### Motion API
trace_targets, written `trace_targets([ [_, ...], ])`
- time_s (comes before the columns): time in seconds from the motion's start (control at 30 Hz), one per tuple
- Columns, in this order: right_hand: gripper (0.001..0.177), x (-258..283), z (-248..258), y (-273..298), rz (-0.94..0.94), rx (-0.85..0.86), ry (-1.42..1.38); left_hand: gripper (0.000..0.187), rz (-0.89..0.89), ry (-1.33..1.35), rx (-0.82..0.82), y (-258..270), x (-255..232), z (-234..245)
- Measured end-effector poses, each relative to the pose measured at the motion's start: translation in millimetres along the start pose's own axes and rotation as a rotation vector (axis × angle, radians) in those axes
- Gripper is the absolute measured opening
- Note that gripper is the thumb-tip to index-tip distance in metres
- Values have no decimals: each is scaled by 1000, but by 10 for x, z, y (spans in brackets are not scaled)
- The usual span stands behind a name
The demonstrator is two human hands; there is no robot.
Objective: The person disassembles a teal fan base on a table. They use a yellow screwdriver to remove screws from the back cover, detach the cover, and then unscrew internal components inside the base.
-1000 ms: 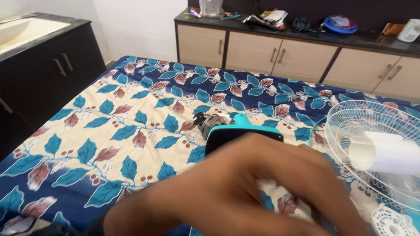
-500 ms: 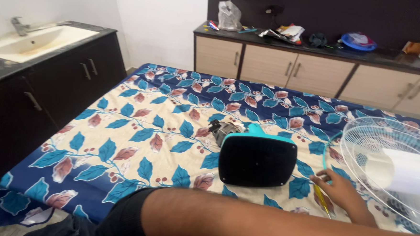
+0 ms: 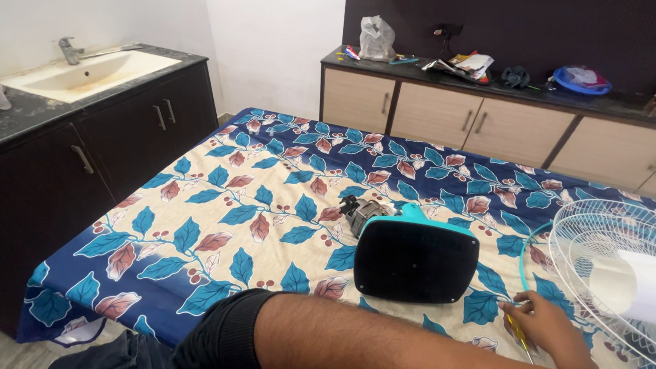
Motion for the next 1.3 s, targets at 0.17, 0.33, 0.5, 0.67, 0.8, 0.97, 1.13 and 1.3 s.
trace_targets([
  [0.17,61,16,-16,136,113,-12,-53,30,-28,-77,-33,-72,-31,138],
  [0.33,45,-41,-90,112,167,56,-189,32,-69,-170,-91,-153,-18,483],
  [0.5,43,21,20,83,243,-34,-132,34,-76,-317,-221,78,230,997],
  [0.67,48,304,278,346,276,-191,-218,49,245,-649,-783,959,918,1820],
  [0.8,35,556,413,548,399,-270,-536,69,486,-781,-1076,1635,1798,1948],
  [0.97,20,777,342,664,616,-292,-1146,82,783,-1312,-1036,1772,2200,1640],
  [1.13,19,959,138,807,904,-458,-1059,81,589,-1686,-660,1060,2122,1447],
  [1.3,19,1030,-17,911,892,-429,-1041,61,456,-1627,-362,386,2243,1378],
])
Point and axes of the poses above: each hand's wrist, its own y-axis away from the middle knuckle, its own z-axis out of the back of the hand, x = y × z, the point moved 3 cm from there along -y, towards the middle knuckle, and after that the axes turned 7 degrees about -y, right-handed, at the moved point
